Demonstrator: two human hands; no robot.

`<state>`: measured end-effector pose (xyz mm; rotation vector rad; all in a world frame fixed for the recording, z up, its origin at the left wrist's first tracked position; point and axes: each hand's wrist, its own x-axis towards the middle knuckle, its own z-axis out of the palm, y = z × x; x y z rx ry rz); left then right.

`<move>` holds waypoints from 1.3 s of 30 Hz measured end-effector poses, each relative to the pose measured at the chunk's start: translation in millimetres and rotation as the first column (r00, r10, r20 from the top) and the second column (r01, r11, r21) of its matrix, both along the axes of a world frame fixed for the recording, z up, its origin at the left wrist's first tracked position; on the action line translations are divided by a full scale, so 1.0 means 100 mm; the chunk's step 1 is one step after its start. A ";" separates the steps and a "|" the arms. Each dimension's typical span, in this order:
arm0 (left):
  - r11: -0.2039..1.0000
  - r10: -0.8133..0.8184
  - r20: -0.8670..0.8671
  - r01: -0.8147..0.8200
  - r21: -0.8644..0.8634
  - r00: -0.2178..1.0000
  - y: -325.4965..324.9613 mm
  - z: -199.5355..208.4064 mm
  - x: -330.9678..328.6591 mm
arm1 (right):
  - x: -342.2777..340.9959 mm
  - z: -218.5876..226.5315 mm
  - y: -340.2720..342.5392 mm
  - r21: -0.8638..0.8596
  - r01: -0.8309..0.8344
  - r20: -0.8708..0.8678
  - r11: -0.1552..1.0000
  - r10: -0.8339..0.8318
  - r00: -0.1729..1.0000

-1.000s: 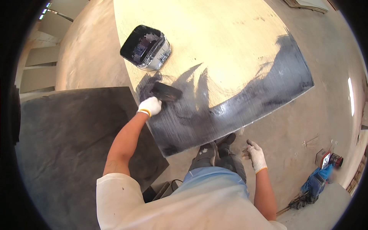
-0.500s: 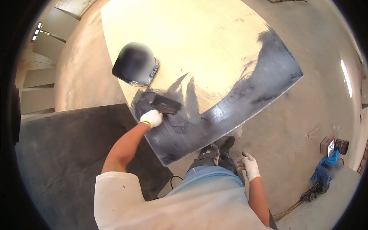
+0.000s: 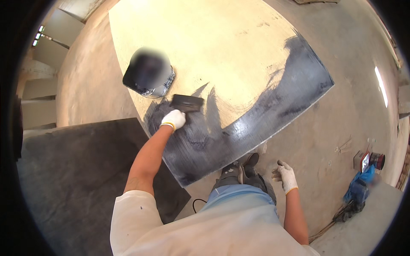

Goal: The person applies black paint to a large wooden board using a foam brush. They repeatedly dip the brush into a paint container and spread the paint across the surface in broad strokes, gradually covering more of the board.

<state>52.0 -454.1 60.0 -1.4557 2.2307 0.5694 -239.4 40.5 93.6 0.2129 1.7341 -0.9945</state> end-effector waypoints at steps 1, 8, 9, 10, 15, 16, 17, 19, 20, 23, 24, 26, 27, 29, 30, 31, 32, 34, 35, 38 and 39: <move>0.972 -0.231 -0.009 0.231 0.047 0.973 0.22 -0.01 -0.14 | -0.01 -0.01 0.02 0.038 -0.018 -0.002 0.999 0.018 1.000; 0.954 -0.285 -0.042 0.288 0.089 0.958 0.83 0.37 -0.07 | 0.01 0.10 -0.16 0.047 -0.073 -0.010 0.996 0.073 0.997; 0.966 -0.253 -0.008 0.253 0.057 0.968 0.67 0.47 -0.27 | 0.01 0.11 -0.14 0.063 -0.069 -0.010 0.996 0.070 0.998; 0.961 -0.276 -0.019 0.276 0.021 0.961 0.44 0.40 -0.34 | 0.01 0.14 -0.22 0.064 -0.108 -0.012 0.992 0.109 0.994; 0.776 -0.625 0.070 0.610 0.161 0.777 0.18 0.62 -0.46 | -0.07 0.28 -0.21 0.058 -0.119 -0.072 0.991 0.123 0.990; 0.718 -0.688 0.131 0.643 0.267 0.714 0.17 0.67 -0.40 | -0.09 0.30 -0.22 0.037 -0.086 -0.079 0.996 0.089 0.993; 0.720 -0.689 0.162 0.642 0.264 0.707 0.09 0.69 -0.41 | -0.11 0.30 -0.19 0.022 -0.046 -0.085 0.999 0.048 0.995; 0.725 -0.688 0.211 0.650 0.226 0.694 -0.06 0.71 -0.51 | -0.13 0.24 -0.08 0.033 0.016 -0.066 0.999 -0.014 0.998; 0.749 -0.662 0.206 0.644 0.156 0.720 -0.13 0.68 -0.57 | -0.07 0.24 0.00 0.041 0.011 -0.061 0.999 -0.009 0.998; 0.796 -0.604 0.189 0.593 0.118 0.774 -0.27 0.48 -0.68 | 0.01 0.20 -0.01 0.051 0.002 -0.032 0.999 -0.001 1.000; 0.746 -0.666 0.204 0.647 0.160 0.718 -0.18 0.49 -0.68 | 0.05 0.19 0.03 0.056 0.016 -0.027 0.998 -0.015 1.000; 0.636 -0.771 0.226 0.735 0.235 0.595 0.04 0.59 -0.65 | 0.13 0.15 0.12 0.056 0.038 -0.024 0.998 -0.037 0.999; 0.652 -0.757 0.246 0.724 0.224 0.606 -0.01 0.66 -0.71 | 0.14 0.13 0.14 0.046 0.053 -0.031 0.998 -0.052 0.998; 0.711 -0.695 0.314 0.684 0.164 0.647 -0.37 0.63 -0.65 | 0.19 0.15 0.11 0.021 0.081 -0.007 0.996 -0.081 0.997; 0.737 -0.663 0.337 0.662 0.137 0.668 -0.51 0.51 -0.63 | 0.24 0.19 0.15 0.027 0.094 0.008 0.995 -0.094 0.996; 0.786 -0.604 0.321 0.613 0.088 0.729 -0.51 0.52 -0.74 | 0.24 0.19 0.19 0.039 0.078 -0.011 0.996 -0.077 0.997; 0.726 -0.680 0.299 0.670 0.154 0.669 -0.43 0.59 -0.79 | 0.22 0.19 0.25 0.059 0.084 -0.031 0.995 -0.082 0.996; 0.590 -0.806 0.253 0.763 0.264 0.535 -0.13 0.75 -0.85 | 0.15 0.15 0.30 0.078 0.097 -0.069 0.992 -0.091 0.993; 0.607 -0.793 0.257 0.750 0.263 0.552 0.05 0.78 -0.82 | 0.14 0.15 0.29 0.071 0.116 -0.076 0.991 -0.110 0.991; 0.746 -0.663 0.266 0.644 0.169 0.699 -0.14 0.67 -0.58 | 0.04 0.16 0.16 0.027 0.121 -0.087 0.992 -0.118 0.989; 0.779 -0.618 0.270 0.620 0.089 0.738 -0.21 0.59 -0.47 | 0.07 0.14 0.16 0.013 0.106 -0.081 0.994 -0.105 0.991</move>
